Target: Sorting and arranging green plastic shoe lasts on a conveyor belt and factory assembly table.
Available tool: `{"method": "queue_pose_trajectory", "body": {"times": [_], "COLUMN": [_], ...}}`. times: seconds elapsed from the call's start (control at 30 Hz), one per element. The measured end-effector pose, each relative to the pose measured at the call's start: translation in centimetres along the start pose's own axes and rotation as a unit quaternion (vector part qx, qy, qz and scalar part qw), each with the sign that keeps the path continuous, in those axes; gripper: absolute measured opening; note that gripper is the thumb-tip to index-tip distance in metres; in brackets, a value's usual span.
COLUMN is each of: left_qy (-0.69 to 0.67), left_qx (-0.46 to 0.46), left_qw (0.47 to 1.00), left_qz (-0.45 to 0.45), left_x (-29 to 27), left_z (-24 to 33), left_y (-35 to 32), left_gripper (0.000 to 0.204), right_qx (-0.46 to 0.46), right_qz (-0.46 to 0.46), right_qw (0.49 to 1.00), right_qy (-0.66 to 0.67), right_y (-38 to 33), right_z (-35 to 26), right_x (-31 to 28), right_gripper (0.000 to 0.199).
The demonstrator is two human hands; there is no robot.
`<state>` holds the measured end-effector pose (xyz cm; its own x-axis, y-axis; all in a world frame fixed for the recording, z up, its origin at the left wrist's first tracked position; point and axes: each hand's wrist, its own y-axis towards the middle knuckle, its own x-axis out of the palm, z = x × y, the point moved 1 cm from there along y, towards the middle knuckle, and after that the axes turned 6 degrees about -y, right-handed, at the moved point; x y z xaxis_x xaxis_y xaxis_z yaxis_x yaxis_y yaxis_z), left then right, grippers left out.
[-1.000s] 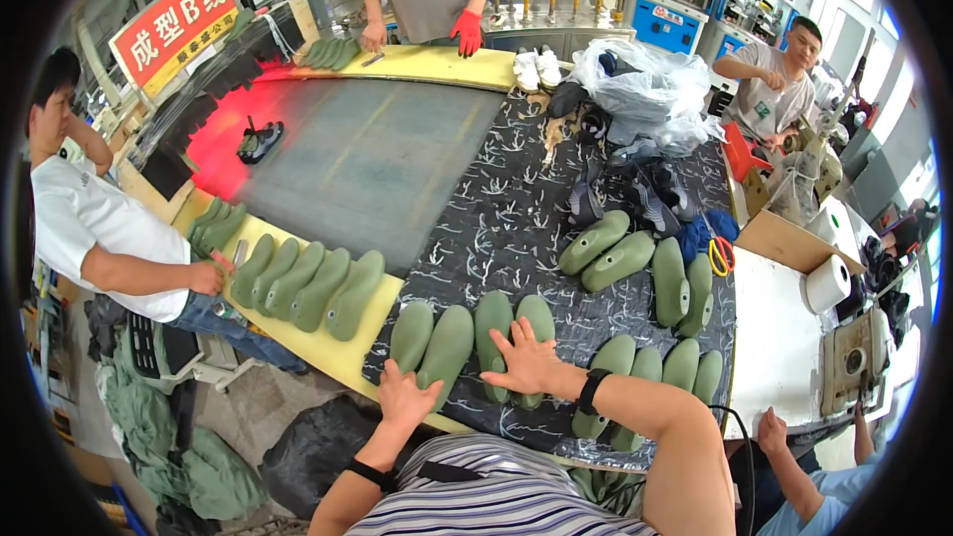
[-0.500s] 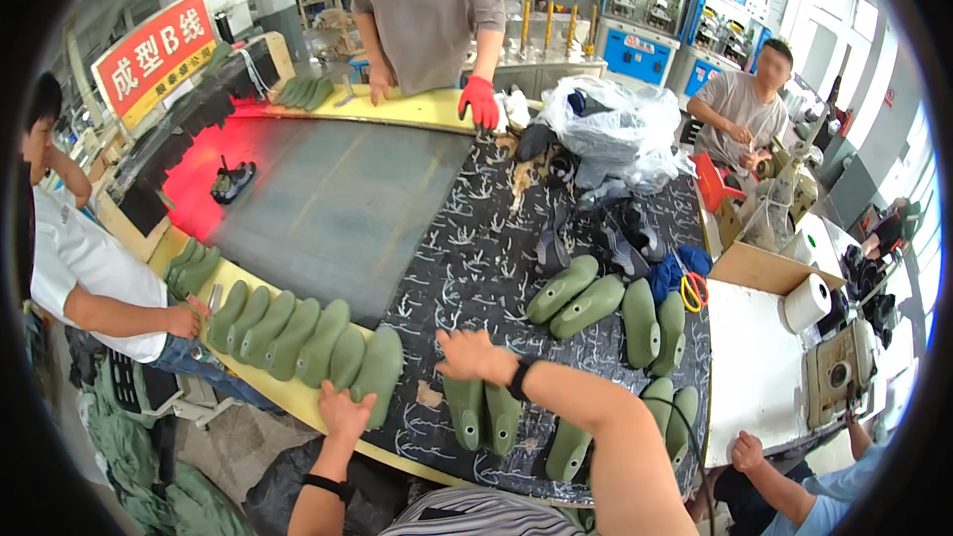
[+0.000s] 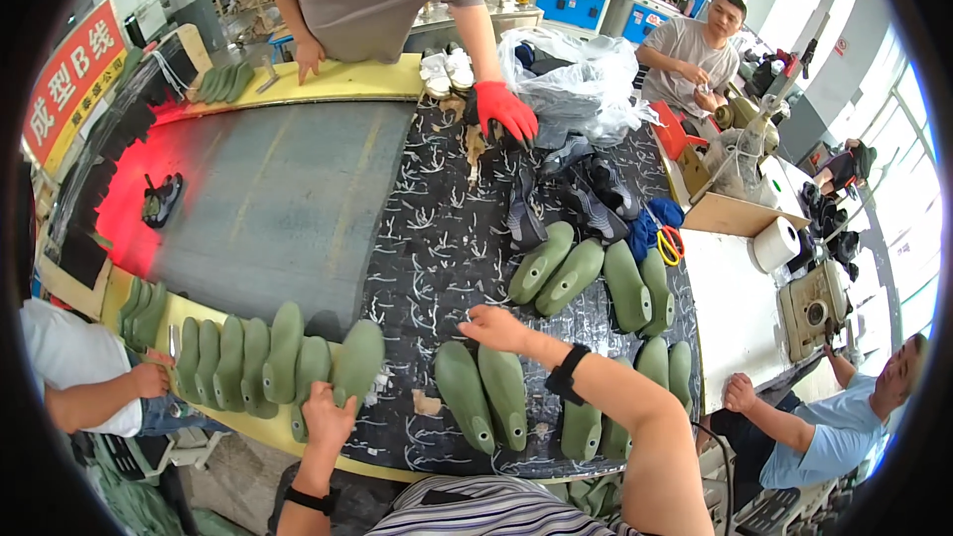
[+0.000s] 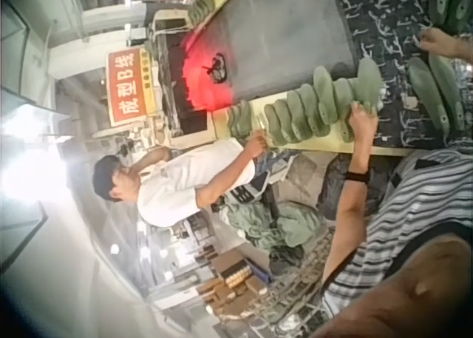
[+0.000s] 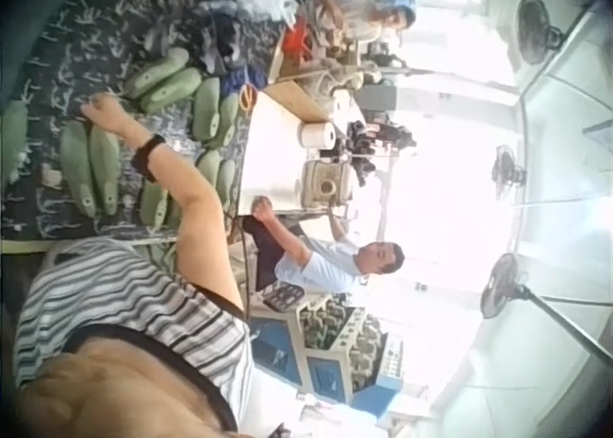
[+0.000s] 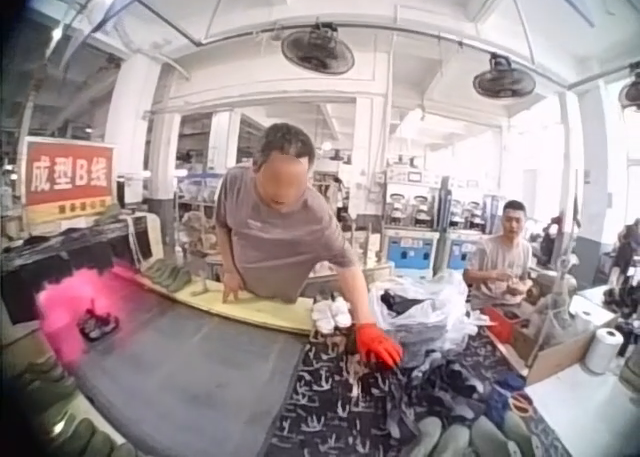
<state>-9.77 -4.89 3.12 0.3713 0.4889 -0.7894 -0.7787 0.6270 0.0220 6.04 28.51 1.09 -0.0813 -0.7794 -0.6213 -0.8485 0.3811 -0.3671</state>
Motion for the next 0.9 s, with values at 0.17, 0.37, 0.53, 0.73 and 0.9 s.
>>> {"method": "queue_pose_trajectory", "body": {"times": [0.17, 0.37, 0.53, 0.73, 0.9], "left_qy": [-0.057, -0.130, -0.158, -0.146, -0.086], "left_qx": [0.142, 0.275, 0.341, 0.282, 0.169], "left_qw": [0.987, 0.950, 0.921, 0.931, 0.960], "left_qz": [-0.040, -0.076, -0.103, -0.182, -0.206], "left_x": [-1.2, -3.0, -1.2, 3.1, 4.1], "left_z": [4.5, 5.9, 6.8, 4.9, 5.7], "left_y": [3.4, 8.4, 10.0, 6.8, 2.9], "left_gripper": [0.028, 0.032, 0.032, 0.037, 0.039], "right_qx": [0.046, 0.091, 0.109, 0.147, 0.154], "right_qz": [-0.096, -0.293, -0.300, -0.298, -0.194], "right_qw": [0.957, 0.855, 0.881, 0.888, 0.912], "right_qy": [0.268, 0.419, 0.349, 0.319, 0.327], "right_y": [3.9, 4.5, 2.7, -0.2, -3.5], "right_z": [-3.5, -5.7, -5.1, -2.2, -0.7], "right_x": [2.8, -2.0, -3.8, -1.8, 0.3], "right_gripper": [0.063, 0.060, 0.066, 0.072, 0.071]}}
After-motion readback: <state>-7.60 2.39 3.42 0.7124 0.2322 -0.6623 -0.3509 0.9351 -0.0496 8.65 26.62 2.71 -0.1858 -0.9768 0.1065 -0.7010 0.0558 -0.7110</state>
